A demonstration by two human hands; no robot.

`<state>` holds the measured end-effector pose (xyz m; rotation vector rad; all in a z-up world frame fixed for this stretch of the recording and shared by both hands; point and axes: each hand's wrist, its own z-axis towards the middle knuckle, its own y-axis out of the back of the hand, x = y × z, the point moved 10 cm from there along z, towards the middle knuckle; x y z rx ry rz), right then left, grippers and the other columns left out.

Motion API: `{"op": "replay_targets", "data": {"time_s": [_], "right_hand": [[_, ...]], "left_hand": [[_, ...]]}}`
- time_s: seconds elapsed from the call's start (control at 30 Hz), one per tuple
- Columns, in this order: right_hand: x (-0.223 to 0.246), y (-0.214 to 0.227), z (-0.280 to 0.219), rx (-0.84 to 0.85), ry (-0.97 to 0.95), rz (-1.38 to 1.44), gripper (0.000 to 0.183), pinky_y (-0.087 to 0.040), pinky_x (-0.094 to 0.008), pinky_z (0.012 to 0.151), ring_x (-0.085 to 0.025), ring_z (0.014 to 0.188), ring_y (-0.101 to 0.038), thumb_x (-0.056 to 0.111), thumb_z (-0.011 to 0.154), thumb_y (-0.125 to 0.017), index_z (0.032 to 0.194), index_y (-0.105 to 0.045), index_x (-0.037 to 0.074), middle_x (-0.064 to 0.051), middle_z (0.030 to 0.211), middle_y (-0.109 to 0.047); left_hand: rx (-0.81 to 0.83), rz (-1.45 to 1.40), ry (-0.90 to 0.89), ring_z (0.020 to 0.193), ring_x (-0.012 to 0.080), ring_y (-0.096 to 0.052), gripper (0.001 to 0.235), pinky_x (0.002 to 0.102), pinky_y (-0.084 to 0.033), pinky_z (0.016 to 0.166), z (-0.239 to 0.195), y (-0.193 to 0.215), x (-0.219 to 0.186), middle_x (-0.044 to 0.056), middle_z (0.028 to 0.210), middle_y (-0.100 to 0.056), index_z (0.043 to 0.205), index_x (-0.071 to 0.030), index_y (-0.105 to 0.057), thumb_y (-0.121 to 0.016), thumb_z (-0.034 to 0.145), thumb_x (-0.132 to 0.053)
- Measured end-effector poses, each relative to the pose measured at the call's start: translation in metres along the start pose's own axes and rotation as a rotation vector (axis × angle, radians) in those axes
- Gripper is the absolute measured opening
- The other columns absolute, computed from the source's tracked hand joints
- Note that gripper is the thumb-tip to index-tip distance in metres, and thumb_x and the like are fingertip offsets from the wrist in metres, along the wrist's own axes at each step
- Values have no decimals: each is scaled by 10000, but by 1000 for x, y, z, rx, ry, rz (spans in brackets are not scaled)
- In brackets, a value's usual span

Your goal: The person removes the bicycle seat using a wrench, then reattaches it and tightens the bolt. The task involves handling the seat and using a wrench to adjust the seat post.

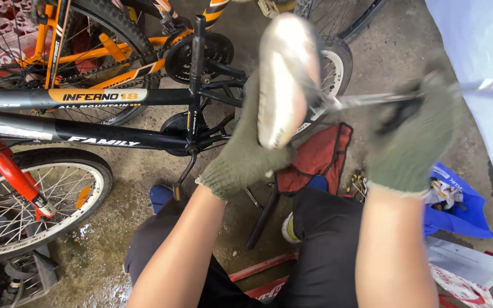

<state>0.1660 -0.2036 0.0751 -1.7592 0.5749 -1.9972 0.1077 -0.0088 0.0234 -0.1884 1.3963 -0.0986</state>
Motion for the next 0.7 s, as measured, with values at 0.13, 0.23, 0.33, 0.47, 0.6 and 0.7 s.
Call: {"op": "replay_targets", "data": {"time_s": [0.13, 0.23, 0.33, 0.47, 0.6, 0.7], "right_hand": [[11, 43, 22, -95, -14, -211, 172, -359, -186, 400, -56, 484, -478, 200, 1007, -602, 1125, -672, 97, 30, 753, -623], [12, 48, 24, -107, -51, -262, 299, -309, -192, 369, -42, 440, -406, 216, 996, -599, 1261, -669, 97, 53, 727, -581], [8, 46, 21, -104, -91, -224, 394, -301, -200, 374, -41, 435, -380, 214, 991, -595, 1357, -663, 86, 59, 718, -559], [0, 51, 21, -151, -128, -151, 399, -288, -204, 360, -45, 428, -387, 187, 980, -586, 1351, -656, 60, 57, 695, -550], [-12, 56, 21, -183, -160, -96, 403, -279, -207, 349, -47, 422, -392, 167, 971, -579, 1347, -650, 41, 56, 678, -544], [-15, 55, 22, -168, -173, -99, 434, -254, -212, 342, -53, 408, -375, 201, 961, -596, 1362, -664, 50, 38, 695, -588]], "left_hand": [[292, 44, 307, 1476, 425, -328, 1260, 506, -467, 1081, -20, -37, 25, 263, 1673, -223, 1620, -113, 11, -709, 587, -100], [397, 39, 327, 1511, 368, -286, 1222, 495, -383, 1124, -37, -48, 49, 208, 1694, -214, 1625, -117, -54, -724, 604, -162], [401, -7, 332, 1505, 406, -284, 1228, 557, -283, 1196, -46, -47, 59, 264, 1634, -295, 1638, -64, -133, -833, 641, -219], [367, -48, 495, 1210, 351, -607, 1266, 569, -433, 1116, -46, -49, 60, 255, 1426, -543, 1679, -191, -93, -891, 697, -131], [286, -70, 442, 1384, 334, -464, 1256, 575, -344, 1171, -44, -45, 61, 249, 1558, -445, 1659, -106, -155, -917, 662, -119], [252, -93, 416, 1472, 383, -378, 1246, 576, -304, 1200, -45, -45, 52, 267, 1608, -388, 1650, -90, -174, -934, 667, -179]]}}
